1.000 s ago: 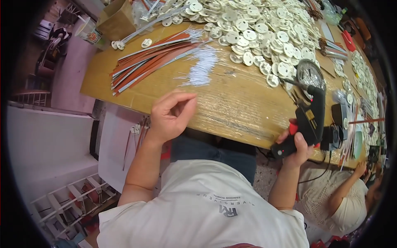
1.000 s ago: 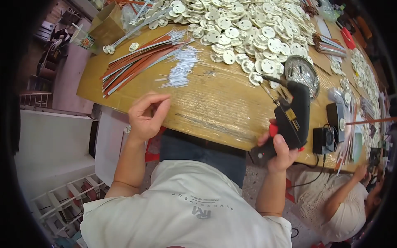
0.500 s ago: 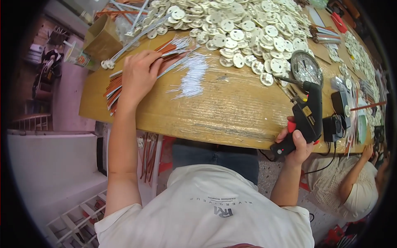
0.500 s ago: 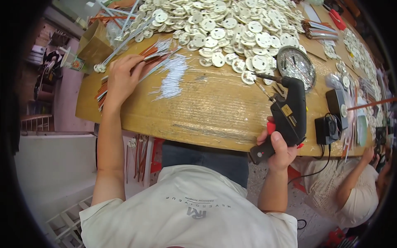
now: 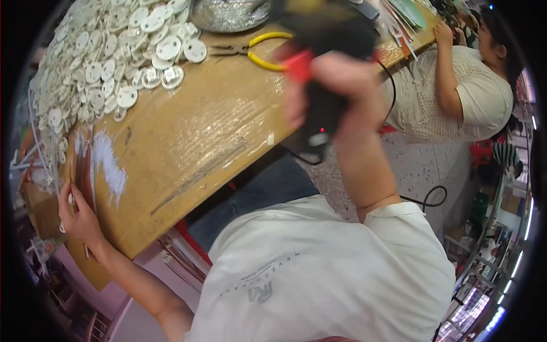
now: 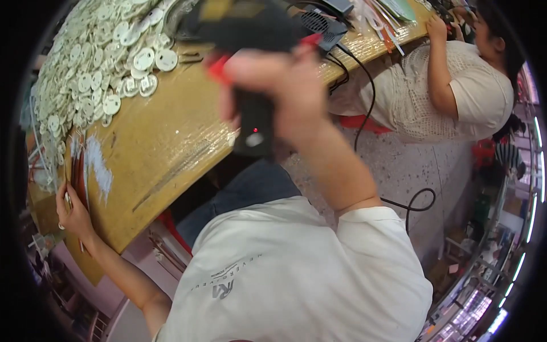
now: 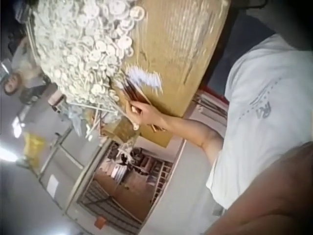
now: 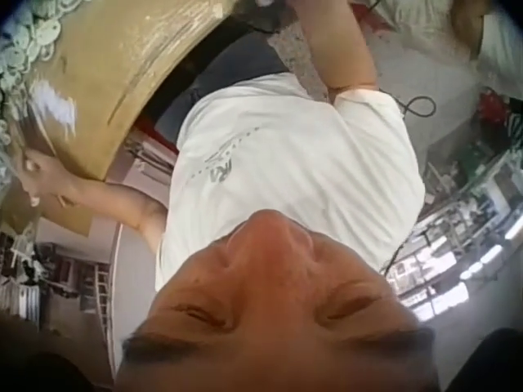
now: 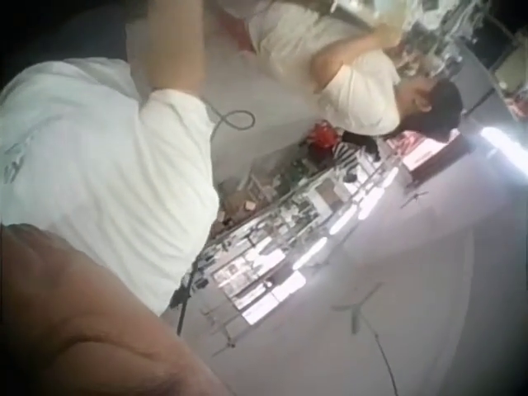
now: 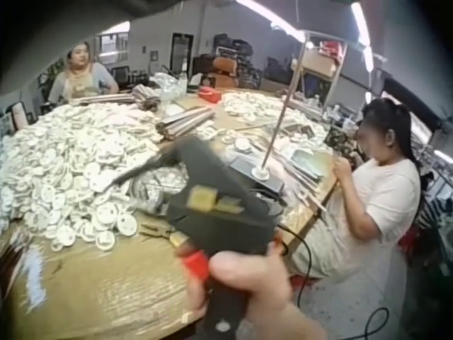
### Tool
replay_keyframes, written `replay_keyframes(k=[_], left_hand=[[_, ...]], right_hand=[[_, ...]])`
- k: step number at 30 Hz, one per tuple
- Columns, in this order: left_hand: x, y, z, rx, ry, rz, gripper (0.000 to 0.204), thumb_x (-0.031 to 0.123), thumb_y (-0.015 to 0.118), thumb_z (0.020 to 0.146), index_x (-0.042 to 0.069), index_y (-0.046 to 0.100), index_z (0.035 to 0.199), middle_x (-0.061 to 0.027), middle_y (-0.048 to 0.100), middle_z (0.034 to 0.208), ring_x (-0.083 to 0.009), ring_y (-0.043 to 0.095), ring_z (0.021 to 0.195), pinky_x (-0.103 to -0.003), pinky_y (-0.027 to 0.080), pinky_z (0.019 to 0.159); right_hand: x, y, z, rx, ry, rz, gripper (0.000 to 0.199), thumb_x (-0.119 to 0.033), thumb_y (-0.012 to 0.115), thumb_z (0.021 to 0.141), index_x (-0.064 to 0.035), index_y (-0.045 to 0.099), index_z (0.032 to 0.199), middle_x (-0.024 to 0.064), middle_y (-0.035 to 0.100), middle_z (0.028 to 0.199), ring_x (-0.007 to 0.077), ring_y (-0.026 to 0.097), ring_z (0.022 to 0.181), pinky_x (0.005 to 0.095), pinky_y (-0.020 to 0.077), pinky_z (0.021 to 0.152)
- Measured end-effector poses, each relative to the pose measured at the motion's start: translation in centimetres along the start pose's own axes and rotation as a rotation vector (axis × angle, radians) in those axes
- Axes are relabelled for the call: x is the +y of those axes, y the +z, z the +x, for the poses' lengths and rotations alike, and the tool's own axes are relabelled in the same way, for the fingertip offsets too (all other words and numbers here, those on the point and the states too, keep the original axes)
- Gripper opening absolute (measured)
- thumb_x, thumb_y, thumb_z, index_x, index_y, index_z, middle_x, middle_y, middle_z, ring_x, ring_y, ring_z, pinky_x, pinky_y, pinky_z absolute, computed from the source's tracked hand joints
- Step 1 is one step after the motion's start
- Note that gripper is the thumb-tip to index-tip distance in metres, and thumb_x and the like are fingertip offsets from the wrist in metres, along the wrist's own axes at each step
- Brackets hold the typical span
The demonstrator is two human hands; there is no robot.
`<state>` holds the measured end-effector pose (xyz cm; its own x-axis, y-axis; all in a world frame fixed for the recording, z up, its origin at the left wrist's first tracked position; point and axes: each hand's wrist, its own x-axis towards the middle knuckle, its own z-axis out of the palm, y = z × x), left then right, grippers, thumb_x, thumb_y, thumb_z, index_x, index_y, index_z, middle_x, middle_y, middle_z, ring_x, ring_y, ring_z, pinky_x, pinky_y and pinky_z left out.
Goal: The person is using a glue gun to attach small circular plastic components onto an LED strip.
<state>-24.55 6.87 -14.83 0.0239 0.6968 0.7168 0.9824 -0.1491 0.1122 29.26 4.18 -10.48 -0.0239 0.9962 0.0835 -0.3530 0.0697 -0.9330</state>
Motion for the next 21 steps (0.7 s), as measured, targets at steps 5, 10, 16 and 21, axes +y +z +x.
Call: replay_keyframes(k=[5,10,16,21], left_hand=[[-1.0,-0.1,-0.4,-0.081,0.029,-0.005,0.014,0.005,0.077,0.101,0.000,0.080,0.114,-0.0084,0.082,0.111,-0.0187,0.077,0.101,-0.031,0.057,0.094],[-1.3,0.1,-1.1,-0.047,-0.090,-0.113,0.016,0.005,0.077,0.102,-0.001,0.079,0.116,-0.0085,0.082,0.111,-0.0148,0.075,0.102,-0.029,0.057,0.096],[-1.6,0.5,-0.7,0.101,-0.007,-0.169,0.017,-0.001,0.075,0.101,0.001,0.077,0.117,-0.0100,0.081,0.111,-0.0187,0.076,0.104,-0.032,0.060,0.091],[3.4,-2.0,0.9,0.150,0.179,0.067,0.023,-0.011,0.068,0.098,0.003,0.072,0.115,-0.0137,0.077,0.108,-0.0274,0.075,0.095,-0.036,0.060,0.086]], right_hand=[[-8.1,-5.1,2.4,-0.349,-0.333,0.102,0.070,-0.039,0.048,0.105,0.0219,0.048,0.140,0.0085,0.062,0.080,0.0163,0.053,0.065,0.0291,0.0479,0.062],[-11.7,-7.0,2.6,-0.405,-0.346,0.120,0.074,-0.032,0.059,0.099,0.0256,0.046,0.143,0.0033,0.061,0.081,0.0110,0.051,0.070,0.0244,0.0431,0.066],[-5.6,-3.6,2.0,-0.434,-0.306,0.238,0.071,-0.038,0.049,0.106,0.0200,0.045,0.146,0.0090,0.063,0.080,0.0164,0.054,0.065,0.0307,0.0499,0.058],[2.7,1.6,0.5,-0.117,-0.078,0.071,0.064,-0.037,0.050,0.104,0.0190,0.054,0.134,0.0169,0.061,0.068,0.0220,0.057,0.053,0.0340,0.0524,0.053]])
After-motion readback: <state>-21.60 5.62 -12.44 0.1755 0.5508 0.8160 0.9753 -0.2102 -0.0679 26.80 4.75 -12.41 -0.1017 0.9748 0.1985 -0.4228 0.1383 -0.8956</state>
